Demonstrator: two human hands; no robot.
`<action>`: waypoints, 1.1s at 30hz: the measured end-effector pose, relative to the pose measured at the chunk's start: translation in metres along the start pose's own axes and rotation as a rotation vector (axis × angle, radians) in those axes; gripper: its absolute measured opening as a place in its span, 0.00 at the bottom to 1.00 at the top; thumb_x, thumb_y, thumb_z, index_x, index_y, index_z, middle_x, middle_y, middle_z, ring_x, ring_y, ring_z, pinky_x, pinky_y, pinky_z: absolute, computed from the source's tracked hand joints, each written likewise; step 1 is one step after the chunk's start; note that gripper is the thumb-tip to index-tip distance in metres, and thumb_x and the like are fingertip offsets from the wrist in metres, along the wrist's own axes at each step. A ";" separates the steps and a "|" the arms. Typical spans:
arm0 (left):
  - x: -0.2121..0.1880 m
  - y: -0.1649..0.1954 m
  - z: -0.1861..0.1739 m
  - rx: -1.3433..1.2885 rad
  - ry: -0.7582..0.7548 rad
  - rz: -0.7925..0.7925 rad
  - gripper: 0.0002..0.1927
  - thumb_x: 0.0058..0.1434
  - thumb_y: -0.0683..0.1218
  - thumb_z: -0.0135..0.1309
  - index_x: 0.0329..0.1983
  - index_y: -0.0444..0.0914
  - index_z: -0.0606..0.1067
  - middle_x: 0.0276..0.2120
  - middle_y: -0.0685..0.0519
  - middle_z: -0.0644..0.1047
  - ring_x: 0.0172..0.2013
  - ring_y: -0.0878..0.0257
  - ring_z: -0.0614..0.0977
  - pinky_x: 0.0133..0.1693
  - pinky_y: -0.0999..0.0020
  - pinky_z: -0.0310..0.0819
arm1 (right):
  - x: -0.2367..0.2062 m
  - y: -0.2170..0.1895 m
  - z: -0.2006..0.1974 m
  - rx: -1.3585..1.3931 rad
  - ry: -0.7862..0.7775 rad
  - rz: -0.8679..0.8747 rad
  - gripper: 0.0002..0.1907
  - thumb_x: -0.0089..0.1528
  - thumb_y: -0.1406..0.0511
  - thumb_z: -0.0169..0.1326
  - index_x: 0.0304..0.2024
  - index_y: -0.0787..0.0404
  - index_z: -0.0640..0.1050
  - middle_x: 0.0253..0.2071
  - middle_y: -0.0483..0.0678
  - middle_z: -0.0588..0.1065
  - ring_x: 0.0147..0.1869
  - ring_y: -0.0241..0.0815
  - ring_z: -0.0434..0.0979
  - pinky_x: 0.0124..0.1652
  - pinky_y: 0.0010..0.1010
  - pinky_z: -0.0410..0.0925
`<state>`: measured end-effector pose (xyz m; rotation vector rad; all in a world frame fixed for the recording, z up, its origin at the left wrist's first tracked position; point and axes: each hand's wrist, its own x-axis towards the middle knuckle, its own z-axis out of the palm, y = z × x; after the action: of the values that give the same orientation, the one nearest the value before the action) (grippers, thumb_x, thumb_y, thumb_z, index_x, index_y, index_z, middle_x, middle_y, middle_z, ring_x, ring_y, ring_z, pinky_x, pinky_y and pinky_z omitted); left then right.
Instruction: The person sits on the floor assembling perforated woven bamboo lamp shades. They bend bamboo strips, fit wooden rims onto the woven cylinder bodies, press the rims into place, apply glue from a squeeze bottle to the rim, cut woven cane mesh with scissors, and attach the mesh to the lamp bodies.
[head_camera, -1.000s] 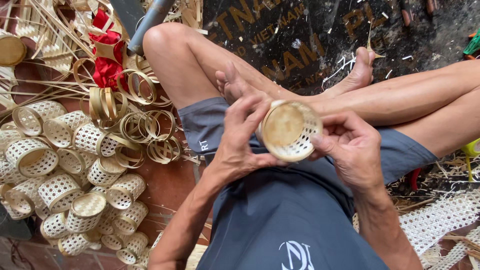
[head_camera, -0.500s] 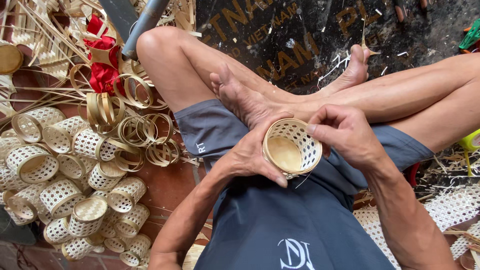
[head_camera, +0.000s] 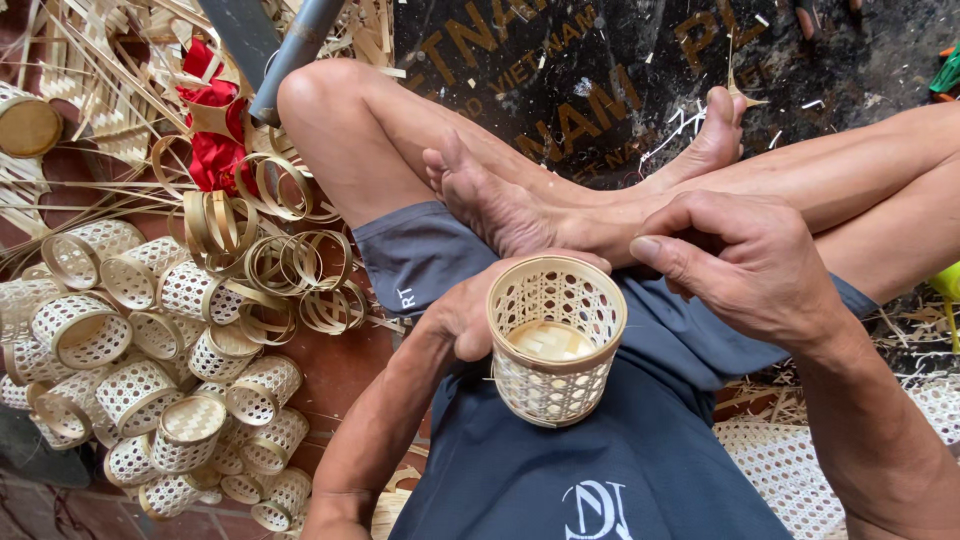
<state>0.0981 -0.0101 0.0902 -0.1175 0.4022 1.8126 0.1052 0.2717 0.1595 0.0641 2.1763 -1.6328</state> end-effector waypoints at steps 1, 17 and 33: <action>0.000 0.000 0.001 0.044 0.074 -0.021 0.59 0.49 0.55 0.77 0.76 0.27 0.59 0.61 0.44 0.75 0.59 0.60 0.77 0.65 0.65 0.69 | 0.000 0.002 0.000 0.041 0.013 0.029 0.06 0.64 0.68 0.59 0.38 0.67 0.81 0.24 0.42 0.75 0.26 0.28 0.72 0.25 0.20 0.66; 0.022 0.001 -0.007 0.498 0.234 0.035 0.55 0.51 0.56 0.74 0.75 0.26 0.62 0.60 0.43 0.75 0.58 0.59 0.77 0.64 0.64 0.69 | -0.057 0.158 -0.116 0.085 1.119 -0.227 0.07 0.79 0.73 0.52 0.45 0.71 0.73 0.33 0.47 0.74 0.31 0.35 0.75 0.32 0.26 0.71; 0.089 0.022 -0.012 0.442 0.231 0.212 0.59 0.44 0.54 0.77 0.74 0.28 0.61 0.62 0.44 0.75 0.60 0.59 0.77 0.66 0.62 0.68 | 0.066 0.209 -0.315 -0.067 1.065 -0.259 0.03 0.70 0.71 0.58 0.43 0.68 0.79 0.32 0.43 0.75 0.32 0.31 0.73 0.30 0.24 0.65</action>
<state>0.0511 0.0629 0.0584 0.0257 1.0007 1.8779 0.0096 0.6147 0.0175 0.8316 3.0946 -1.9073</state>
